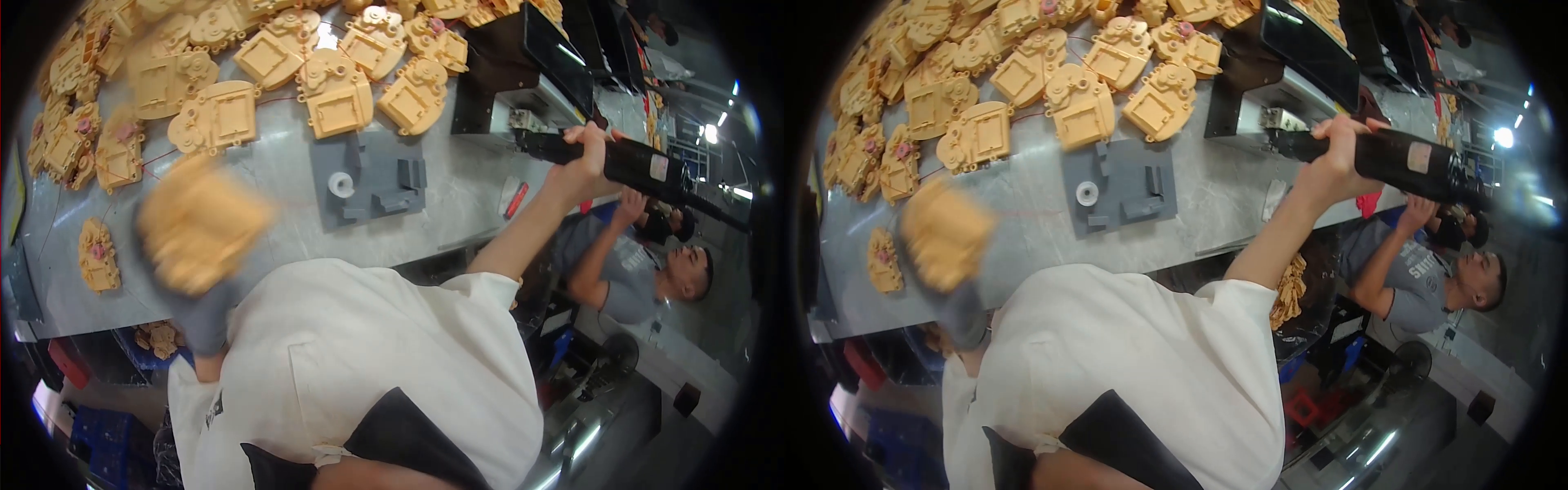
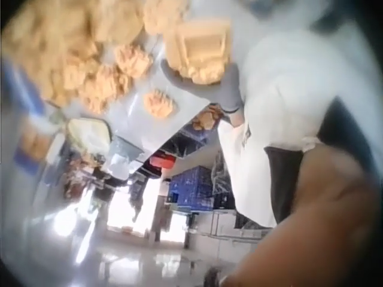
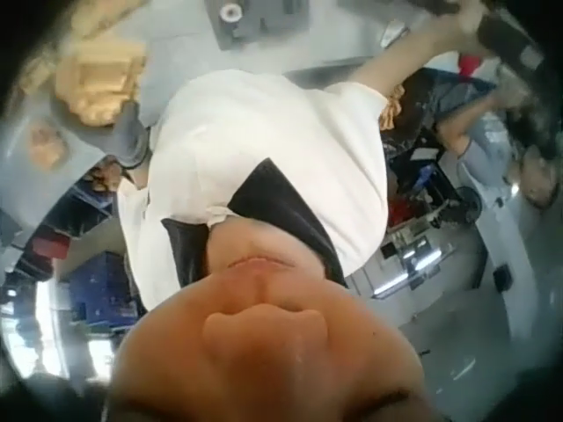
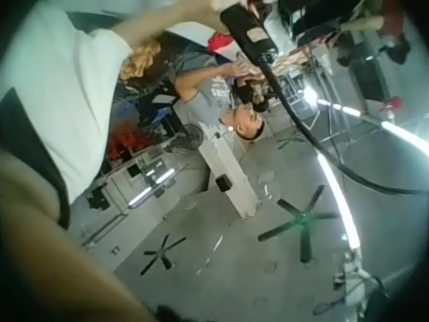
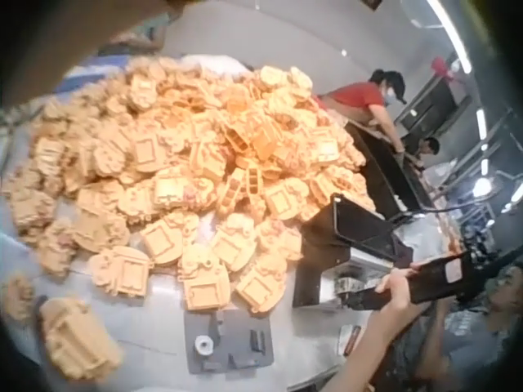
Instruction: The person assembles a toy tank by attaching yellow plastic parts to a toy tank chassis with screws, using an electric screwdriver.
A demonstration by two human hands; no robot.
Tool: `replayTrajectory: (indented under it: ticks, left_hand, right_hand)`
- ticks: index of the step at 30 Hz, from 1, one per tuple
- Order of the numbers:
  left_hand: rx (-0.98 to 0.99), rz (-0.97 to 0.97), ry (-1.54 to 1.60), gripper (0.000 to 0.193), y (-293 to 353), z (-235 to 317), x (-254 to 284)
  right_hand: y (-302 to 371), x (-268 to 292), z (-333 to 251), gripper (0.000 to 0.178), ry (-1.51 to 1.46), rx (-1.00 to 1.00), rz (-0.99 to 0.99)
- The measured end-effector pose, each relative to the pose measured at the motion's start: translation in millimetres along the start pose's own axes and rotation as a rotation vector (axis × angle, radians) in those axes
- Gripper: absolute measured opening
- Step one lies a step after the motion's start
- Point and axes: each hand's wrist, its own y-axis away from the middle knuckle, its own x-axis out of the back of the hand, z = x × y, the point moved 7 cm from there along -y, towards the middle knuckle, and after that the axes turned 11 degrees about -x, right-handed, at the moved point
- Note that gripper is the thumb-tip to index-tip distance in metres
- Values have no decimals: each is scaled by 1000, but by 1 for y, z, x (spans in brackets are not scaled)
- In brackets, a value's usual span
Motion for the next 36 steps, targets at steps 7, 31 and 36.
replayTrajectory:
  ticks: [7, 31, 36]
  left_hand:
    - [349, 924, -827, 60, 253, -39, 190]
    - [-294, -214, 361, 60, -79, 55, -72]
    - [-460, -219, 277, 80, -73, 30, -151]
  right_hand:
    - [-9, 6, 7, 30, -23, -29, 20]
    - [4, 17, 13, 59, 19, 123, 140]
    - [0, 12, 12, 64, 91, 195, 82]
